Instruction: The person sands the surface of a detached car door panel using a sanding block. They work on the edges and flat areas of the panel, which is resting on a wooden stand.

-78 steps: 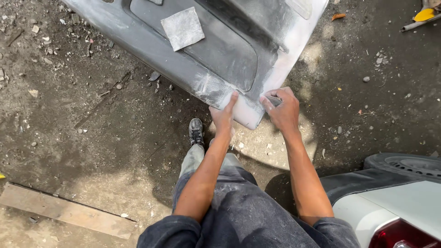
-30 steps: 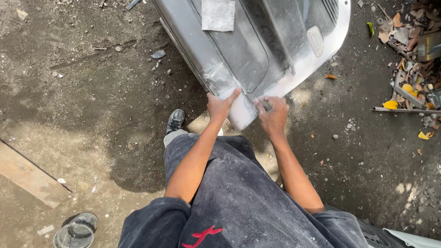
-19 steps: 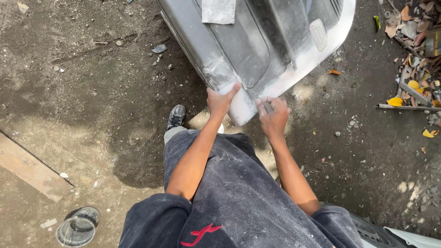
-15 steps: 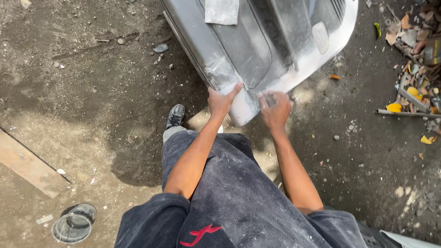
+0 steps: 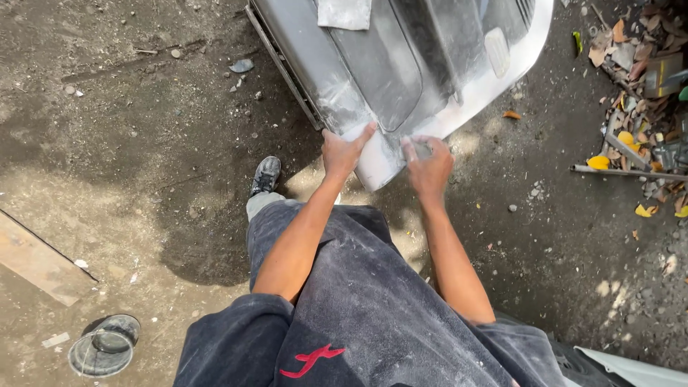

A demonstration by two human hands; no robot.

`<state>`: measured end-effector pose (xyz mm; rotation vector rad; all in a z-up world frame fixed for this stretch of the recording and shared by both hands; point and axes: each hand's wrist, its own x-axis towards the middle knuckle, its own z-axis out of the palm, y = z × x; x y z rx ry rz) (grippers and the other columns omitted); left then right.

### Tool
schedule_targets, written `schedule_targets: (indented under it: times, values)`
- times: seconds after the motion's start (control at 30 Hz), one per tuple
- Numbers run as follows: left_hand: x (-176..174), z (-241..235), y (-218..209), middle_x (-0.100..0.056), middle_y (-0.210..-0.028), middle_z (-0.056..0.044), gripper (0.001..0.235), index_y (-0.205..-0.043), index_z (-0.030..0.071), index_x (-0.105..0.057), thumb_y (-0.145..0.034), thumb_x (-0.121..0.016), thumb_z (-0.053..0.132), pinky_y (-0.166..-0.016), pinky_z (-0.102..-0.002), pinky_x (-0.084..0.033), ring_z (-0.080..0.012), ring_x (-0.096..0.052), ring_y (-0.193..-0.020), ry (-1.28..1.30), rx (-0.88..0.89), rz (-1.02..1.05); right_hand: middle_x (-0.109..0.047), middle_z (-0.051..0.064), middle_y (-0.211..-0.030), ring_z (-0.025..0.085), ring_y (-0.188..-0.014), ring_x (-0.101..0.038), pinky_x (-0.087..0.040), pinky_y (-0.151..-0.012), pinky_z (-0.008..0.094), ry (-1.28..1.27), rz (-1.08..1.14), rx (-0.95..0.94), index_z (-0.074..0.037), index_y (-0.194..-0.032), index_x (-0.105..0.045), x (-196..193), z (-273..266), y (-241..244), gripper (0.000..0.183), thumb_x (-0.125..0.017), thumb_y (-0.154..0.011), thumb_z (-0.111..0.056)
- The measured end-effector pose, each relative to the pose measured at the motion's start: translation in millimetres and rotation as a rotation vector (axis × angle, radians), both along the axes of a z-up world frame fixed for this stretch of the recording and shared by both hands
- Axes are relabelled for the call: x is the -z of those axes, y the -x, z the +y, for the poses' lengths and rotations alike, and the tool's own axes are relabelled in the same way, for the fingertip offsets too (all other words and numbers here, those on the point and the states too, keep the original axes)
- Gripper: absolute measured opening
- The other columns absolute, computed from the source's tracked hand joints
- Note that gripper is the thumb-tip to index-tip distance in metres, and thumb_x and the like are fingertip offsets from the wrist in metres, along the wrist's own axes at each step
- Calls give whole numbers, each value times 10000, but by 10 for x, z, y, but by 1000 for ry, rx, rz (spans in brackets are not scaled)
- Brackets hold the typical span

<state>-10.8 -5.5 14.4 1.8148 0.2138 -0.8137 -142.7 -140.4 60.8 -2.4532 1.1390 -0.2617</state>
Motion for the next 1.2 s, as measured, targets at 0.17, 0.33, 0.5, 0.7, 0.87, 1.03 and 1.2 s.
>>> schedule_targets:
  times: [0.17,0.33,0.5,0.7,0.87,1.03,1.2]
  values:
    - [239,-10,-18,-625,-1223,-340,1334,-1367,-193,-363,-569,-824,771,-986,-439,-524,-416,-673,-1132,-17,3,-31,-761,142,-942,275,-880,-709,-494,-880,411,-35,-131,17,-47,-964,-779,-283,171,-155,286,-833,-868,-311]
    - [140,-38,-3,-641,-1231,-333,1280,-1336,-163,-431,-545,-798,775,-990,-451,-523,-418,-675,-1143,-16,-4,-31,-768,163,-914,285,-825,-720,-528,-828,413,26,-192,19,-20,-972,-772,-223,249,50,261,-840,-892,-259]
    - [281,-74,17,-588,-1267,-369,1392,-1392,-210,-320,-588,-786,825,-1020,-459,-514,-425,-642,-1173,-80,59,-37,-772,145,-956,249,-835,-736,-564,-815,402,-4,-195,39,-53,-976,-770,-193,179,-88,229,-844,-863,-237]
    - [454,-27,24,-588,-1265,-347,1361,-1377,-172,-354,-546,-787,815,-1010,-469,-505,-427,-640,-1164,-65,77,-20,-774,114,-945,229,-835,-735,-547,-813,413,-22,-189,-17,-78,-966,-775,-204,142,-132,163,-835,-893,-210]
    - [598,-87,-13,-558,-1298,-368,1408,-1391,-215,-308,-581,-789,831,-1060,-457,-475,-432,-618,-1204,-64,87,-53,-756,90,-925,201,-733,-679,-538,-639,377,-258,-295,150,-85,-1014,-743,-386,-170,-130,142,-788,-937,-196]
    - [412,-5,-51,-556,-1319,-376,1493,-1465,-223,-230,-529,-750,818,-1072,-440,-491,-424,-650,-1203,-27,108,53,-754,114,-931,191,-729,-681,-536,-611,366,-652,-515,203,-72,-1051,-684,-168,-159,122,160,-765,-928,-136]
    - [293,41,-33,-522,-1348,-398,1510,-1476,-236,-179,-569,-761,822,-1097,-439,-455,-426,-608,-1244,-42,91,13,-760,91,-977,178,-827,-722,-574,-720,330,-248,-120,76,-77,-1063,-729,-300,267,184,263,-849,-846,-164]
